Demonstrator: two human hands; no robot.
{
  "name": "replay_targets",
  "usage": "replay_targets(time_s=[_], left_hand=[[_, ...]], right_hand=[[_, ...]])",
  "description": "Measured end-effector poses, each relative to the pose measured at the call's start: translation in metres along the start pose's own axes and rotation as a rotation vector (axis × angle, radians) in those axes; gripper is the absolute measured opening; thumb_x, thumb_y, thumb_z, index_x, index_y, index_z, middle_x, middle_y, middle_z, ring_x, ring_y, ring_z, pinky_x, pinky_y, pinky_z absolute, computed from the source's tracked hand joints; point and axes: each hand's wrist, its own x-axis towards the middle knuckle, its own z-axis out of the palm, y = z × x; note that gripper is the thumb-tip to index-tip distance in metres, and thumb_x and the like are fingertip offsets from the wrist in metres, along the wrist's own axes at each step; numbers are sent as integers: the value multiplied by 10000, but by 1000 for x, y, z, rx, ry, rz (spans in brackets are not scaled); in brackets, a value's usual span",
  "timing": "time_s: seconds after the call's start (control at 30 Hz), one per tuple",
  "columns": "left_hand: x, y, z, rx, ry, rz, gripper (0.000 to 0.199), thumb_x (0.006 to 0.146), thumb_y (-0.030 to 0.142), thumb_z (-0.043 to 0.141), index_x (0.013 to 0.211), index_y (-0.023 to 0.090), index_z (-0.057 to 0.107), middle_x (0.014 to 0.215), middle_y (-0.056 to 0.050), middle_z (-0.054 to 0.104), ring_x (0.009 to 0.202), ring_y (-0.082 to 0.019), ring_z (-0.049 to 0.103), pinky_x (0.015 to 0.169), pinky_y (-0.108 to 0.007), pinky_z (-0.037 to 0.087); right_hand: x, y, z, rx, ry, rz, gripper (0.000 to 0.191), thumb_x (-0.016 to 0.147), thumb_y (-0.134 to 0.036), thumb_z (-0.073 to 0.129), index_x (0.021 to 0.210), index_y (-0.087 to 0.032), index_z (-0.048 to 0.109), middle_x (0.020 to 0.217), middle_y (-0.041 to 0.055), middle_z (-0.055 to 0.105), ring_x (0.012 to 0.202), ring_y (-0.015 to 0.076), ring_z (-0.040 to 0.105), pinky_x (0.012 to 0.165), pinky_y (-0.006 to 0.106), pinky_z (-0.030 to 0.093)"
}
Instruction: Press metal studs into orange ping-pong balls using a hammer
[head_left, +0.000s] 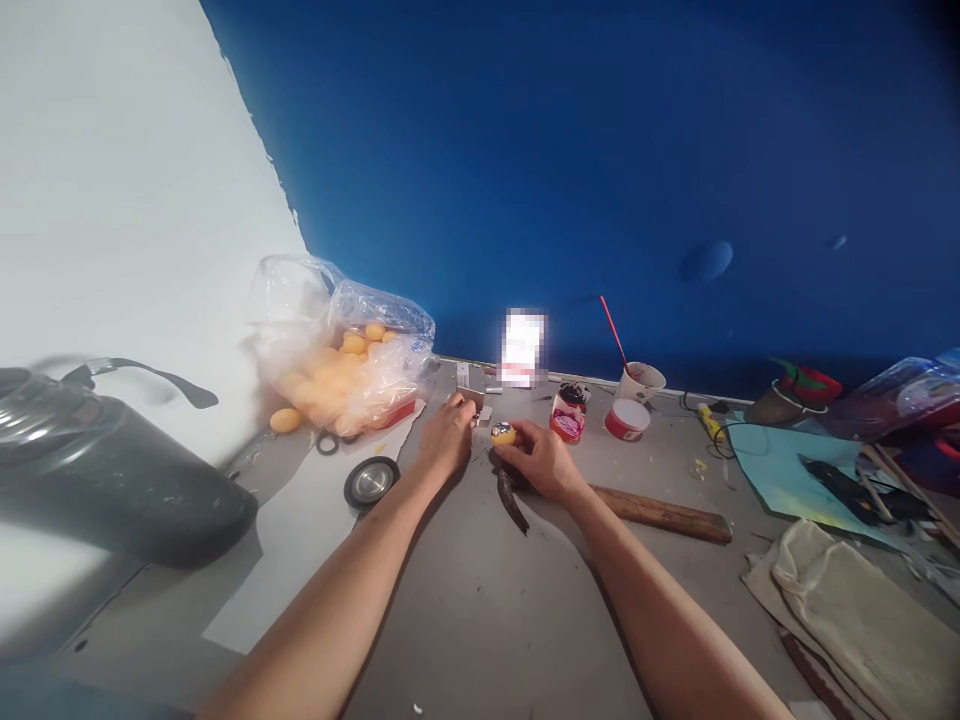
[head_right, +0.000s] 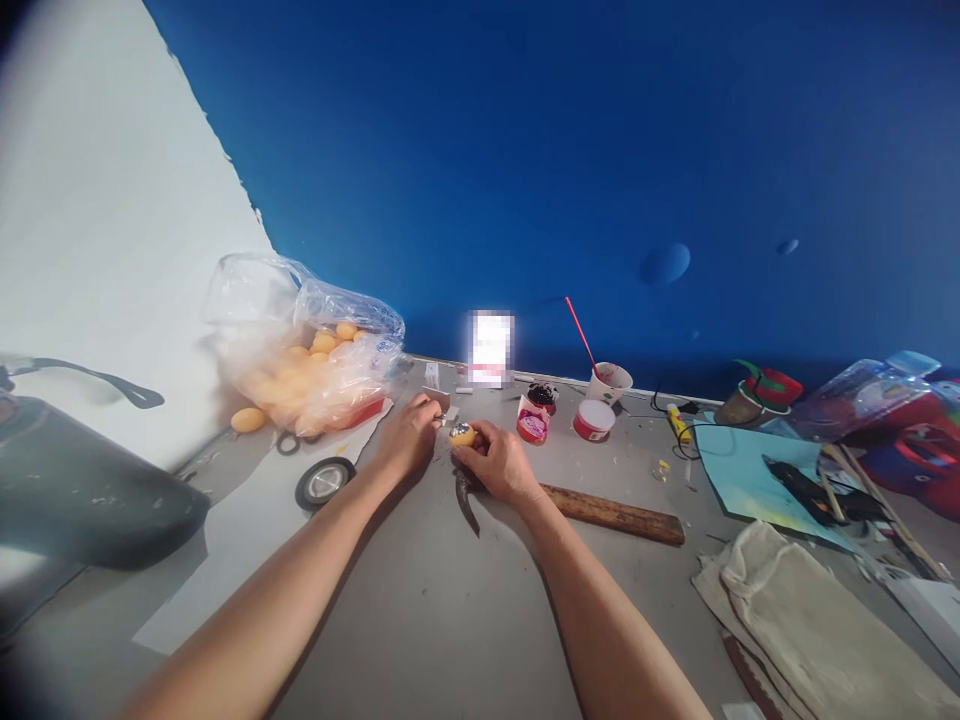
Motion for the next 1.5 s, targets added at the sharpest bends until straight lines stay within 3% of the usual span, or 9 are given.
replay_targets(time_s=[0.5,0.7,1.03,1.5], left_hand=[[4,-2,-1,83,-34,-11,231,996,186,465,932,190,687,1135,-117,660,919,-239,671,720,-322,390],[2,-3,0,16,15,-8,178,970,159,494,991,205,665,1111,-104,694,983,-245,668,751,-309,393],[1,1,-12,-33,-27,-49,187,914,144,527,946,226,691,1035,-78,765,960,-241,680,771,-312,385],[1,-2,-8,-30,84,-173,170,933,183,535,905,240,693,926,-60,770,836,-243,667,658,-320,313]], right_hand=[[1,3,3,2,-10,15,355,778,-399,694,1054,-183,747,746,-21,647,663,149,527,638,263,411],[0,2,3,7,-10,20,337,781,-391,693,1042,-186,750,747,-21,644,666,151,524,637,263,408],[0,-1,2,25,-12,29,345,772,-373,708,1053,-177,751,714,-37,611,655,142,513,632,255,401],[-1,-2,2,17,-1,24,330,781,-380,710,1045,-188,756,704,-41,616,654,143,524,628,252,412]])
